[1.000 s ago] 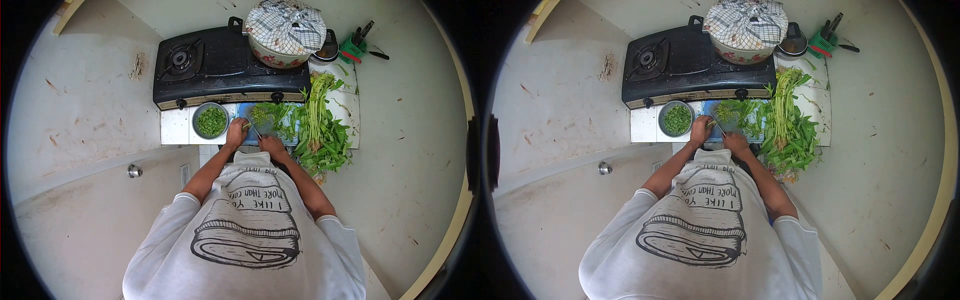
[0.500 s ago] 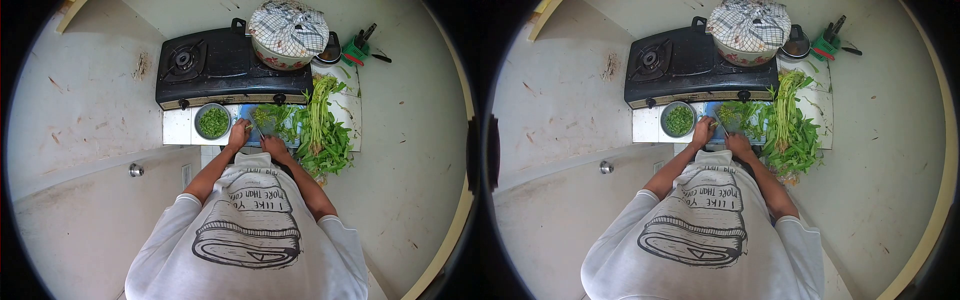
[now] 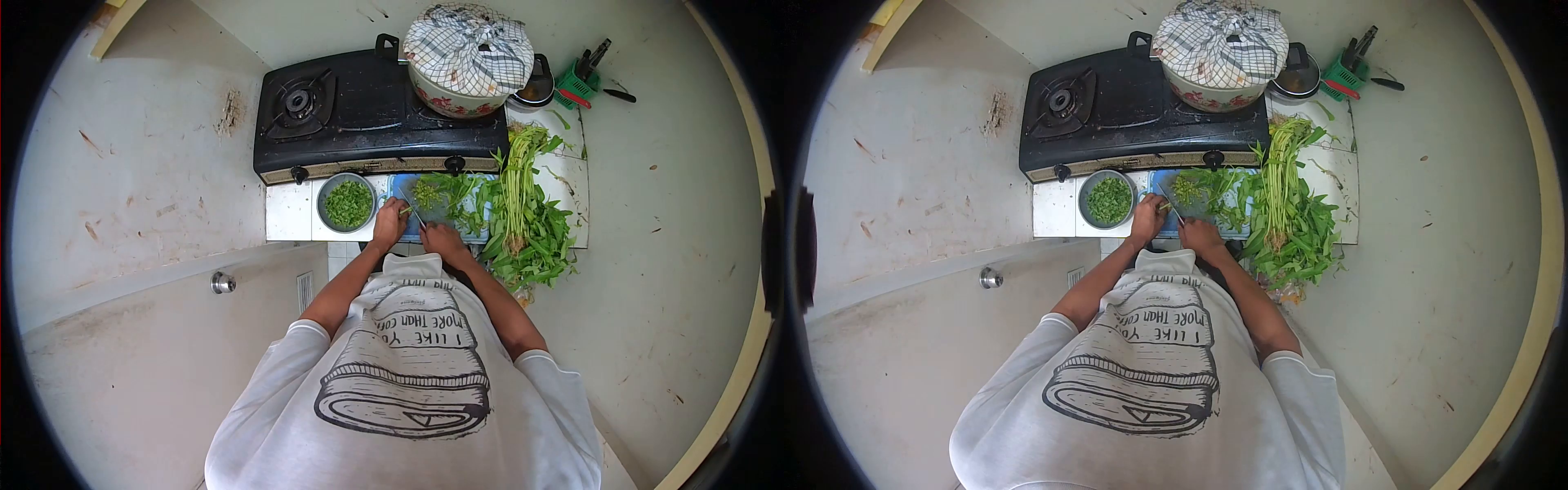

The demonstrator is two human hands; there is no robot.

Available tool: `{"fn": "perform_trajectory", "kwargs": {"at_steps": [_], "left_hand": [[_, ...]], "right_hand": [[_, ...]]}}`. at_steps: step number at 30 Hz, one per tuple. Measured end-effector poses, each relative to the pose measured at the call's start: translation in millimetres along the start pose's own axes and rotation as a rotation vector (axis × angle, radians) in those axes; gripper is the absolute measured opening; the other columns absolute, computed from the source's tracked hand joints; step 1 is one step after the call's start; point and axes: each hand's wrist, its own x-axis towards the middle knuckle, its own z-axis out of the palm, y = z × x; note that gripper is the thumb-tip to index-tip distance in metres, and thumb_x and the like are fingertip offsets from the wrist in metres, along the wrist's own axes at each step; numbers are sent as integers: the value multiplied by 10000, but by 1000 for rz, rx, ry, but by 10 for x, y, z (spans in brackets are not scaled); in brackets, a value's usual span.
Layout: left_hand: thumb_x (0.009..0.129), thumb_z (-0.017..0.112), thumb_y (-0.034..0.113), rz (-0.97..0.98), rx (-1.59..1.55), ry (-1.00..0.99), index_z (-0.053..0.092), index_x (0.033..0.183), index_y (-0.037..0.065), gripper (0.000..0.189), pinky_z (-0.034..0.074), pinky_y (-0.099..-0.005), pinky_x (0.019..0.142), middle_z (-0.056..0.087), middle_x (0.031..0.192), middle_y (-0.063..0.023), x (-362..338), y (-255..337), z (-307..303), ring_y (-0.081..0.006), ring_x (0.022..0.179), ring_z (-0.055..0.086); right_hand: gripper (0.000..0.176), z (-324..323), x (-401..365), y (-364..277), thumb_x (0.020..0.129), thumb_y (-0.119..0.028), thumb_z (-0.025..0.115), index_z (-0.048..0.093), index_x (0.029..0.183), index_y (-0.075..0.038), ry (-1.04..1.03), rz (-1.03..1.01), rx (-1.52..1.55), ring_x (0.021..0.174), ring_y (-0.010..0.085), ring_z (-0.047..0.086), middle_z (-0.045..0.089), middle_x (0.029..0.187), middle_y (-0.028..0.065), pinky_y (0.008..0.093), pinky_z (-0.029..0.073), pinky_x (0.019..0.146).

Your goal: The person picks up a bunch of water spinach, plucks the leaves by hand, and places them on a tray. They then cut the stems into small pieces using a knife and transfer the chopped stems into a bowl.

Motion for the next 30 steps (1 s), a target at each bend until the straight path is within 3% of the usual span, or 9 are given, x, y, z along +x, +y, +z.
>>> {"fn": "perform_trajectory", "kwargs": {"at_steps": [6,9,12,30], "left_hand": [[852,721,13,28,-20,37,681,952,22,109,528,-485,749,629,946,-179,-17,-9,10,-412,849,655],[837,741,18,64,-3,57,684,979,15,153,525,-431,699,634,929,-171,-15,-24,18,-353,757,650],[877,681,15,62,-15,55,667,942,7,67,521,-491,751,630,944,-194,-33,26,1,-426,853,648],[833,649,-37,42,-28,36,650,999,17,175,523,-497,766,613,980,-200,-58,-35,21,-431,862,644]], "right_hand": [[424,-54,-85,7,1014,-354,519,677,958,36,-25,-7,-6,788,454,717,716,841,278,543,582,741],[418,-41,-108,40,1016,-348,521,676,963,37,-45,-8,0,783,461,712,713,832,280,542,580,738],[419,33,-51,59,1016,-347,527,680,962,39,-20,-6,5,765,462,712,714,826,278,542,582,724],[409,15,-94,66,1016,-338,525,675,983,41,-37,23,-24,782,445,721,719,820,269,533,584,742]]}}
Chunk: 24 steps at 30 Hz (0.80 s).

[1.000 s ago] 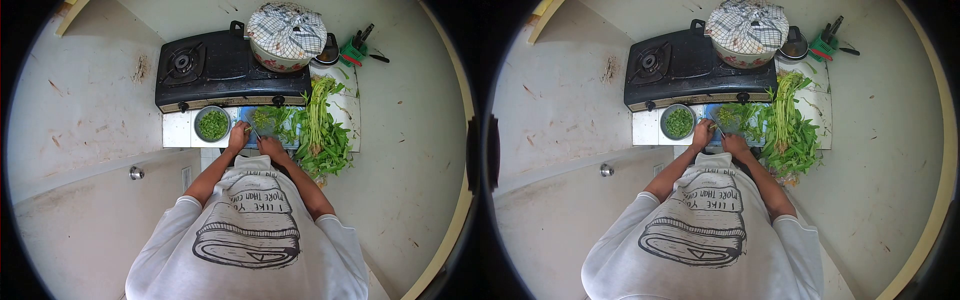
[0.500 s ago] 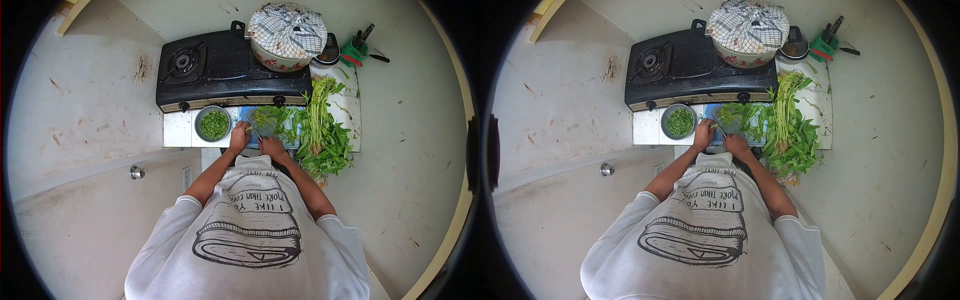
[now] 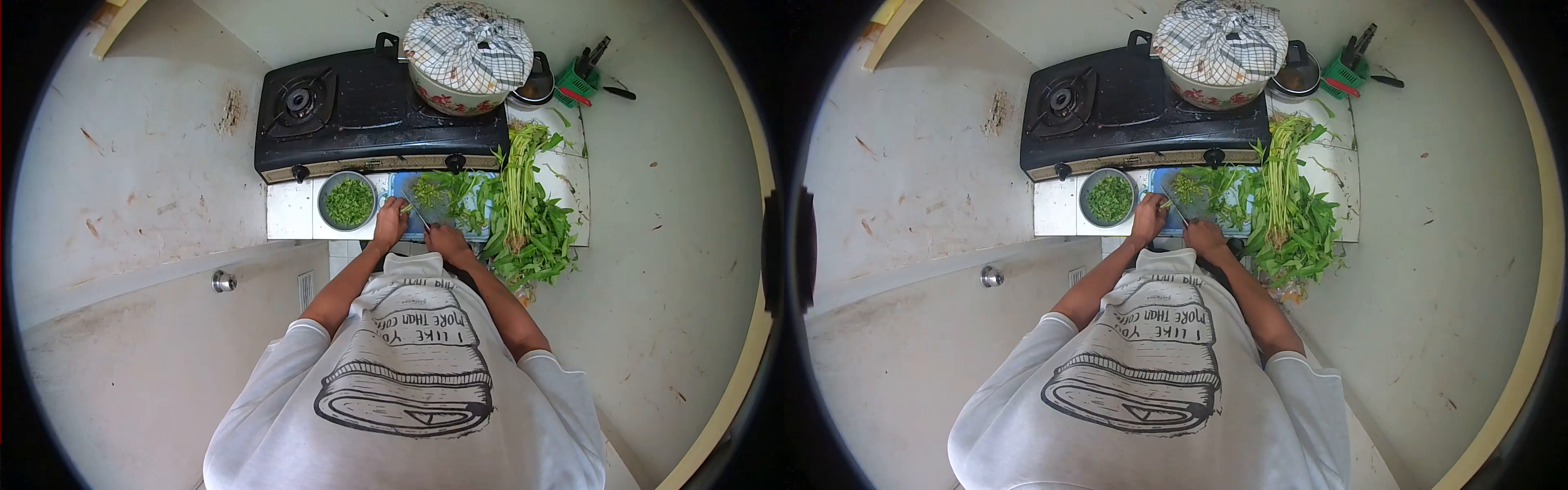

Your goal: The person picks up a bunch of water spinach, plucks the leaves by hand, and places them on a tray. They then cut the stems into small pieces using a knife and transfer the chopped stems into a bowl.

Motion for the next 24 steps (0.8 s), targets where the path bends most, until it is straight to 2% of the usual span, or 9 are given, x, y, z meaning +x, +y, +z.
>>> {"fn": "perform_trajectory", "kwargs": {"at_steps": [12,15,24], "left_hand": [[820,630,-60,-33,22,-6,665,1032,12,227,536,-503,786,618,988,-198,-6,5,4,-434,865,651],[820,624,-62,22,30,30,665,1033,16,231,535,-500,777,615,986,-195,-5,-23,22,-430,857,651],[828,621,-49,10,21,18,665,1030,19,217,527,-493,751,613,979,-194,-12,1,4,-423,847,650]], "right_hand": [[381,-56,-105,12,1001,-325,538,671,962,30,7,-2,0,786,447,720,718,813,262,535,579,736],[383,-53,-11,-44,1001,-328,540,668,962,31,22,13,5,782,450,718,719,819,263,535,579,735],[406,-12,-79,47,1015,-348,528,659,976,35,58,-3,7,764,442,718,715,818,268,542,577,713]]}}
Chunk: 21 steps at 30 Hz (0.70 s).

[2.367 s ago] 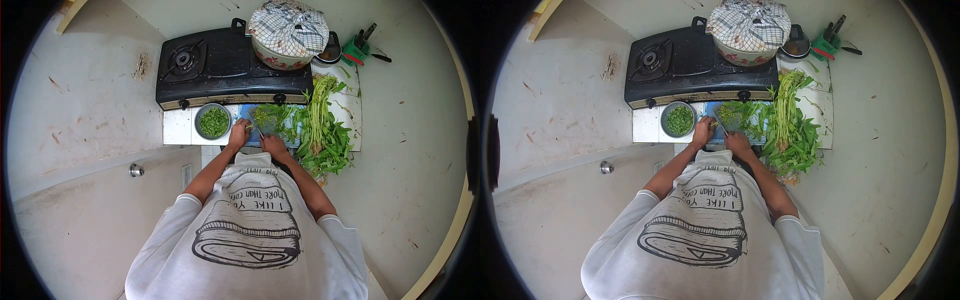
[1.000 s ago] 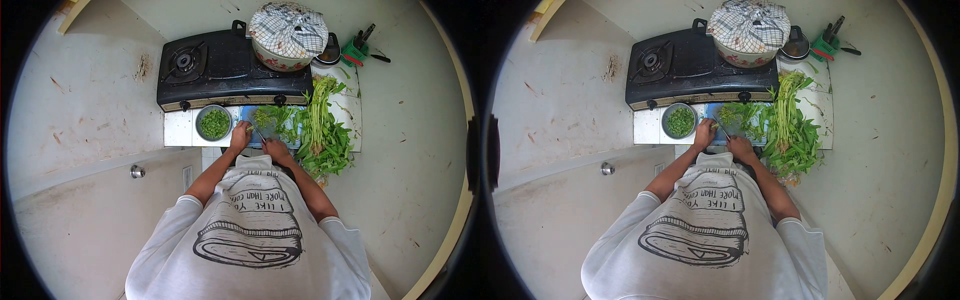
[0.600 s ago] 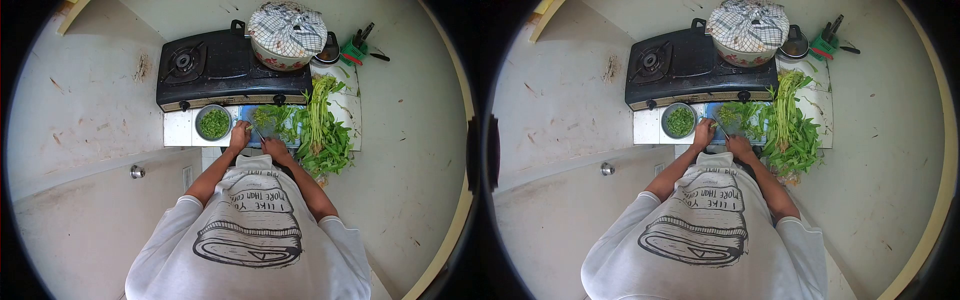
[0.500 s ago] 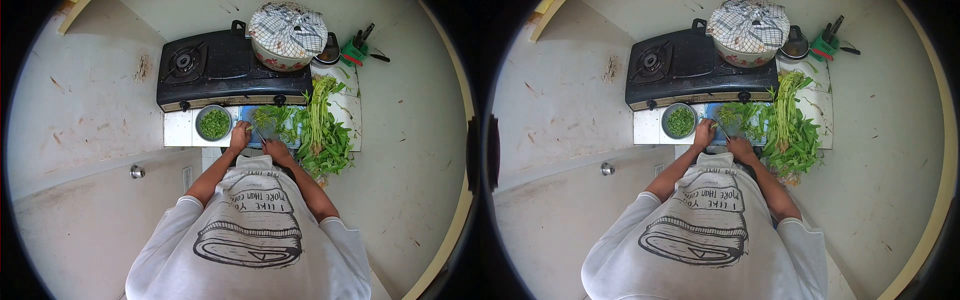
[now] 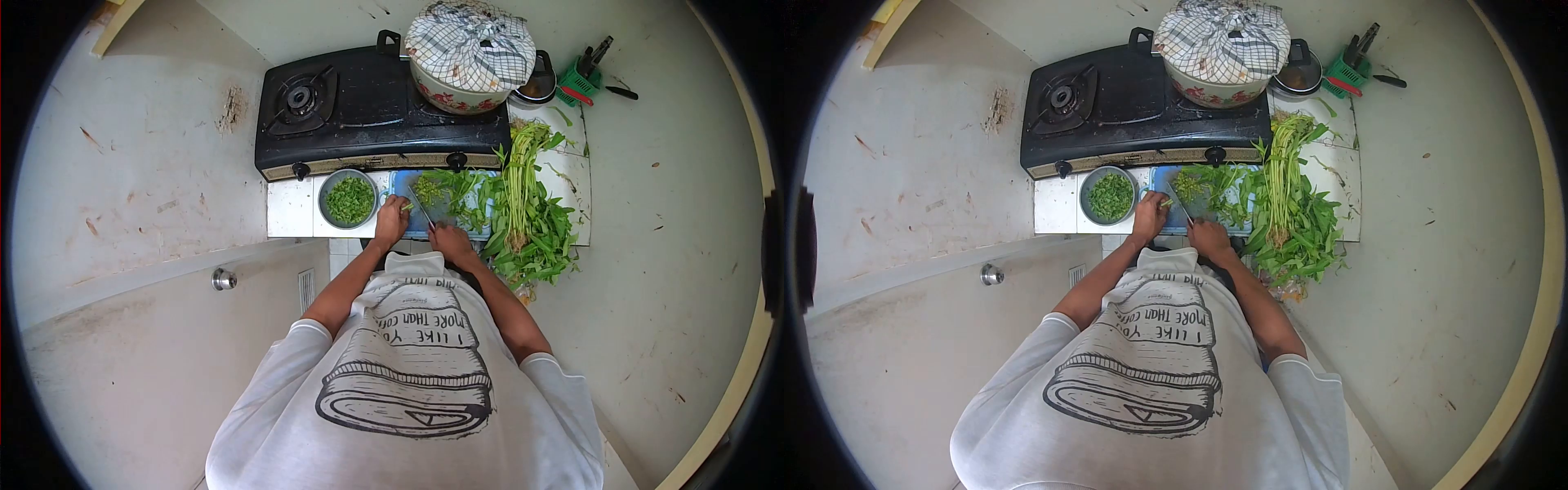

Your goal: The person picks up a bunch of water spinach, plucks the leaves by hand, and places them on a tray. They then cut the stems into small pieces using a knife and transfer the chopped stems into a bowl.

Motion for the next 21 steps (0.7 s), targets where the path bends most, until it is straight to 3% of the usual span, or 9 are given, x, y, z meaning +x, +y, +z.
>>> {"fn": "perform_trajectory", "kwargs": {"at_steps": [16,21], "left_hand": [[822,637,-51,-13,2,-8,681,1030,4,220,541,-484,780,622,999,-204,-1,-10,-8,-428,876,654],[824,649,-46,-3,0,3,679,1024,14,210,544,-485,781,629,1005,-199,1,-10,-2,-417,881,662]], "right_hand": [[437,-137,-32,-127,1052,-367,478,637,1027,40,-131,-14,5,810,452,718,721,863,277,542,573,755],[437,-106,167,-209,1032,-360,506,660,1008,47,-84,-8,10,822,461,716,720,878,286,545,572,765]]}}
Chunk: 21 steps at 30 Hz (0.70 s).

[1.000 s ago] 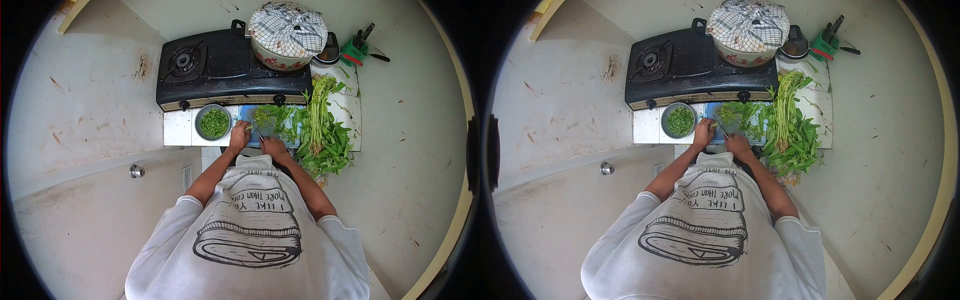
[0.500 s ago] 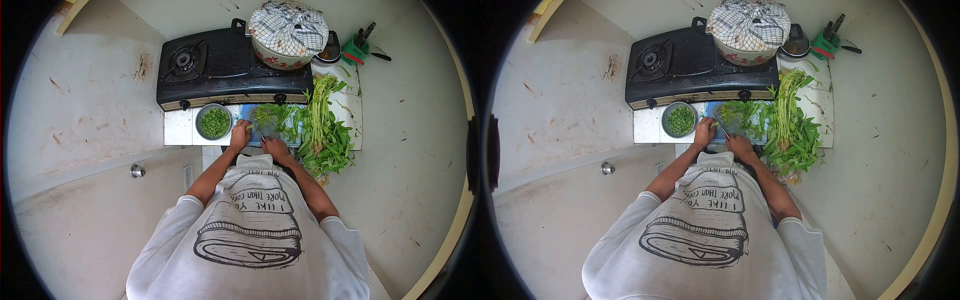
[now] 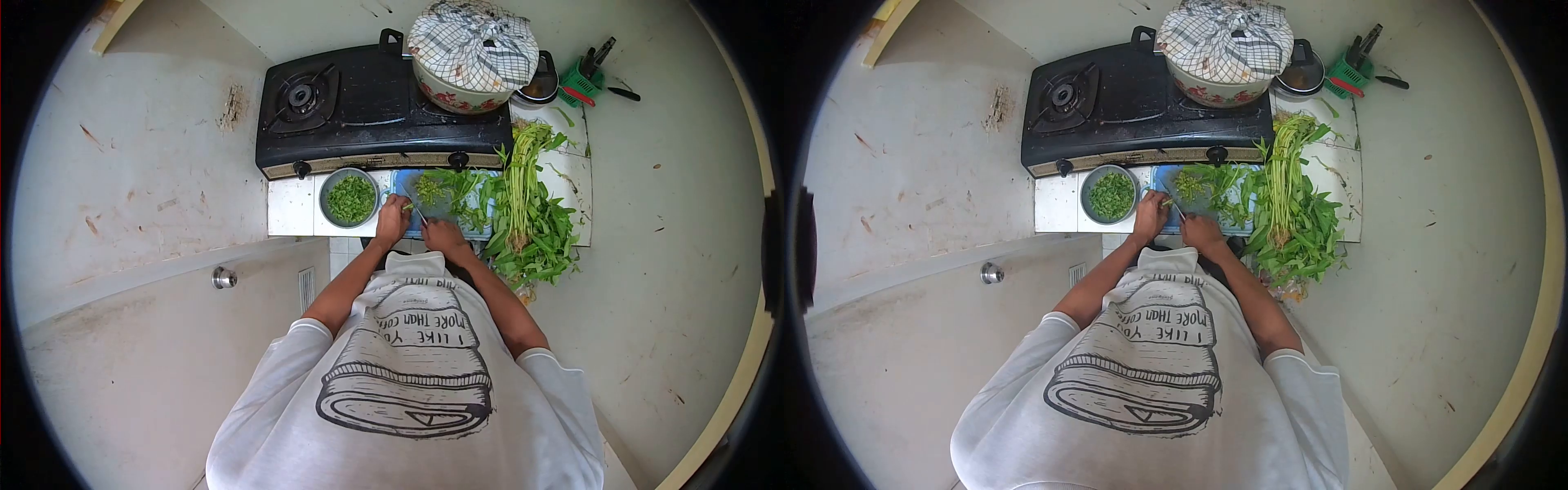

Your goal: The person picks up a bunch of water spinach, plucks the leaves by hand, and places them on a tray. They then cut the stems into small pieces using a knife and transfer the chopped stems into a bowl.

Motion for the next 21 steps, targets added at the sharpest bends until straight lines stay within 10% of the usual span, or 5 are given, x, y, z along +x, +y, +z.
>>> {"fn": "perform_trajectory", "kwargs": {"at_steps": [21], "left_hand": [[828,640,-42,-53,-23,5,649,1004,11,184,529,-501,740,591,939,-214,8,-11,24,-428,838,646]], "right_hand": [[427,36,-168,92,1024,-347,508,676,979,43,-56,11,10,900,458,715,724,956,282,542,570,820]]}}
